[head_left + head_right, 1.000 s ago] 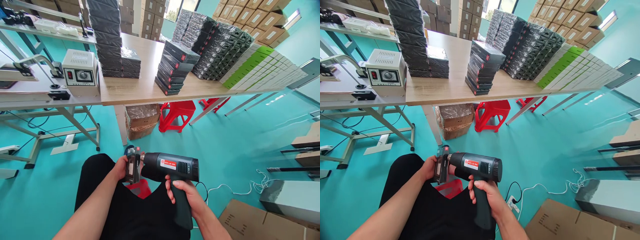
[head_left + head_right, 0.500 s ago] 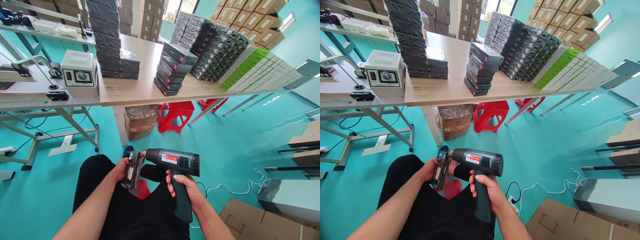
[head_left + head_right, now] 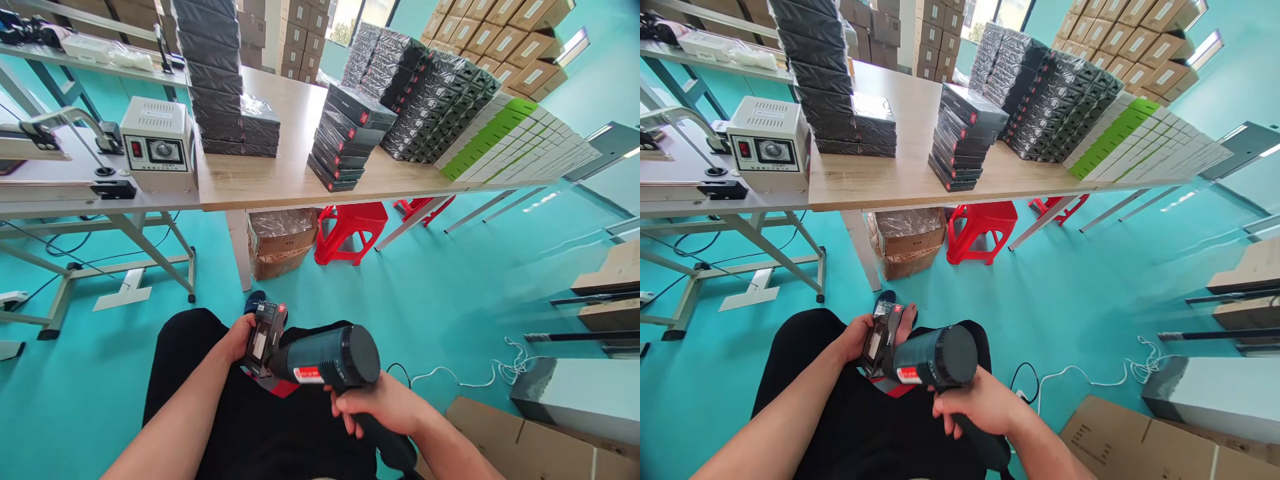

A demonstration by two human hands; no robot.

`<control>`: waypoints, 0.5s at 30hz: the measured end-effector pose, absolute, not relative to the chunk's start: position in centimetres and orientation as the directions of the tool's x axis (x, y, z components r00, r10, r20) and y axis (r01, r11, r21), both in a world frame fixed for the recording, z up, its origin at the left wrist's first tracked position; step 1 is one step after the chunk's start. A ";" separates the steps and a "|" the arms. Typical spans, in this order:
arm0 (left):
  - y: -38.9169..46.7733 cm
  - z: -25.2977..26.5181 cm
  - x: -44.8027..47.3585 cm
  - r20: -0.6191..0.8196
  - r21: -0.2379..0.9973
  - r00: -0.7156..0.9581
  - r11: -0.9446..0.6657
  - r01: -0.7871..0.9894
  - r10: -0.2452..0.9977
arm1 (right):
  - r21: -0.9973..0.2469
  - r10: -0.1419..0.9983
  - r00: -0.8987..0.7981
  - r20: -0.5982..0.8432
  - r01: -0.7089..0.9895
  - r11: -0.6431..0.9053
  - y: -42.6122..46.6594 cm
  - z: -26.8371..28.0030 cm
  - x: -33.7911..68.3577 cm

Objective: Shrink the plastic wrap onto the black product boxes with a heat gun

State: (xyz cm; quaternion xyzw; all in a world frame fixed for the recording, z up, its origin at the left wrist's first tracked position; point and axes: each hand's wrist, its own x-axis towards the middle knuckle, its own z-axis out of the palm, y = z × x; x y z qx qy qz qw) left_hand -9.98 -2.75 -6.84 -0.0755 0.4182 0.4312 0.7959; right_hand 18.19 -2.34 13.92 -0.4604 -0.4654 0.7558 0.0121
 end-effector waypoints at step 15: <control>-2.5 -7.2 -10.3 -0.547 0.687 -0.248 0.259 -0.679 0.800 | -0.744 0.537 -0.545 -0.644 0.281 -0.606 -2.2 13.6 20.0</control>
